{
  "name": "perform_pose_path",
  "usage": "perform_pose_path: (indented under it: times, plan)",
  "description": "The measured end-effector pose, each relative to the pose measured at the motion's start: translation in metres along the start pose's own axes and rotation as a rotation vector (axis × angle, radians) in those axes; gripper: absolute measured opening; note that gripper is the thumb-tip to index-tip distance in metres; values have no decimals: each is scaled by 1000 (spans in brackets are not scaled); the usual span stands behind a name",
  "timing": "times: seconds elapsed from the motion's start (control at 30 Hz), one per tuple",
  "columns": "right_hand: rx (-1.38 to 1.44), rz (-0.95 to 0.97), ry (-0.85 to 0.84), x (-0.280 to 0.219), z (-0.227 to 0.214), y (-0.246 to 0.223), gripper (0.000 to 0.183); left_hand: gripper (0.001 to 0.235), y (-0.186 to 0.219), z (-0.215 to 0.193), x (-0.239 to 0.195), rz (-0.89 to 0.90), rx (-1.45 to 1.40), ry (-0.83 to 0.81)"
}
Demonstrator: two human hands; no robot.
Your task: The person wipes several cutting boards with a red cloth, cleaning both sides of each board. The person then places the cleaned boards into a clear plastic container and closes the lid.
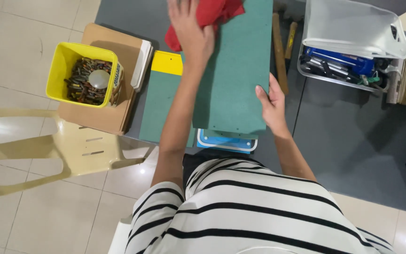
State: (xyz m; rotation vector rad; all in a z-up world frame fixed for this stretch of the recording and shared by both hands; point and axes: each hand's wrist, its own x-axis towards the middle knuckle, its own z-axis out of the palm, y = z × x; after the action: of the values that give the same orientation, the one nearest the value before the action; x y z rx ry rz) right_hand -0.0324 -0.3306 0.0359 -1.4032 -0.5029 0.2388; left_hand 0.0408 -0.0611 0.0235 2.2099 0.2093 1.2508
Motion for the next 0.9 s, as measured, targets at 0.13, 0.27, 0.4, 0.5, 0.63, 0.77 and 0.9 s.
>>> perform_pose_path:
  times: [0.13, 0.27, 0.4, 0.5, 0.63, 0.77, 0.9]
  plan:
    - [-16, -79, 66, 15, -22, 36, 52, 78, 84, -31, -28, 114, -135, -121]
    - [266, -189, 170, 15, -21, 2, 53, 69, 91, -43, -114, 396, -170, -348]
    - [-371, -206, 77, -3, -2, -8, 42, 53, 20, 12, -120, -406, -609, 137]
    - [-1094, 457, -170, 0, 56, -71, 47, 51, -12, 17, -59, -853, -1025, 511]
    - [-1065, -198, -186, -3, 57, -36, 63, 57, 46, -25, -46, -836, -1237, 458]
    - [-1040, -458, -171, 4, 60, -30, 57, 61, 52, -34, -67, -726, -1009, 290]
    - [-1149, -471, -272, 12, 56, -52, 60, 66, 12, -69, -65, -885, -1163, 249]
